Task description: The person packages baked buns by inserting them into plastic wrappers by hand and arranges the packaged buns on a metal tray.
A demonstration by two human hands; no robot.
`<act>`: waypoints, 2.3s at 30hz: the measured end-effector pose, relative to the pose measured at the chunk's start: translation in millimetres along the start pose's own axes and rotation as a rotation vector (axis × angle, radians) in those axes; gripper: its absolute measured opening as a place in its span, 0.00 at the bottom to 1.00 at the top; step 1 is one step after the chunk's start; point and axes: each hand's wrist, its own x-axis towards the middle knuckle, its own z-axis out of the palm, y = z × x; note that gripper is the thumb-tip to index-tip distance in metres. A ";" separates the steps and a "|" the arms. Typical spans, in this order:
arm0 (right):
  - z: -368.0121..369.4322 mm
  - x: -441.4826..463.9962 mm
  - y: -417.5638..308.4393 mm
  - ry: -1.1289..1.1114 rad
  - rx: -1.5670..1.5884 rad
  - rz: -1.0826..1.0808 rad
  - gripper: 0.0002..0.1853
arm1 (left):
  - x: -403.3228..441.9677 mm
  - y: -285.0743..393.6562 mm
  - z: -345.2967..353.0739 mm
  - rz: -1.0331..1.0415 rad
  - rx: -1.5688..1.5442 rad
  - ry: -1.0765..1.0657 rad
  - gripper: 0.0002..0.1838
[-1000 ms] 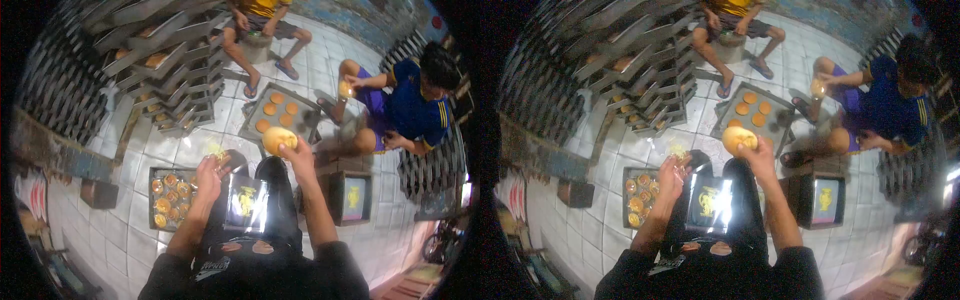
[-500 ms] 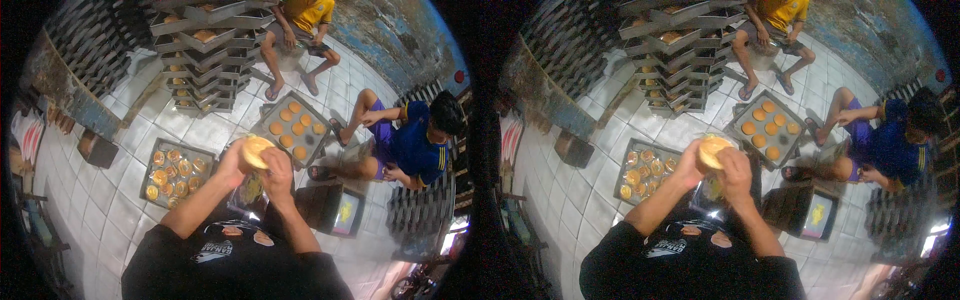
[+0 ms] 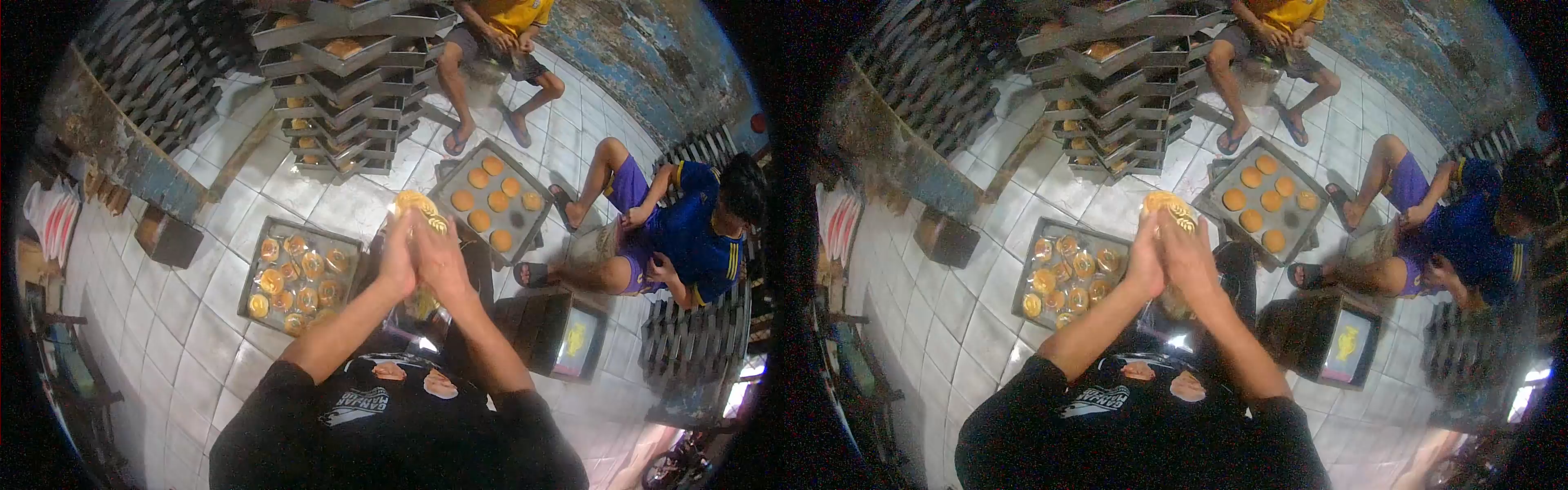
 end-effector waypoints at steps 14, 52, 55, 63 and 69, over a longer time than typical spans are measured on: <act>-67.7 -28.7 -61.7 -0.866 1.648 -0.096 0.07 | 41.6 40.0 -24.1 -0.214 -0.178 0.040 0.37; -55.2 25.4 10.8 0.120 0.924 0.750 0.18 | 24.9 28.8 -23.1 0.346 0.514 -0.015 0.14; -67.9 34.8 5.7 0.227 0.430 0.423 0.17 | 9.5 55.3 -5.4 0.405 0.810 0.043 0.14; -16.9 -38.6 32.5 -0.167 0.919 0.976 0.17 | -3.2 43.3 -92.7 0.580 1.176 0.000 0.11; -11.9 -51.6 9.2 0.014 1.136 1.032 0.14 | 11.2 31.1 -100.0 -0.010 0.442 -0.033 0.15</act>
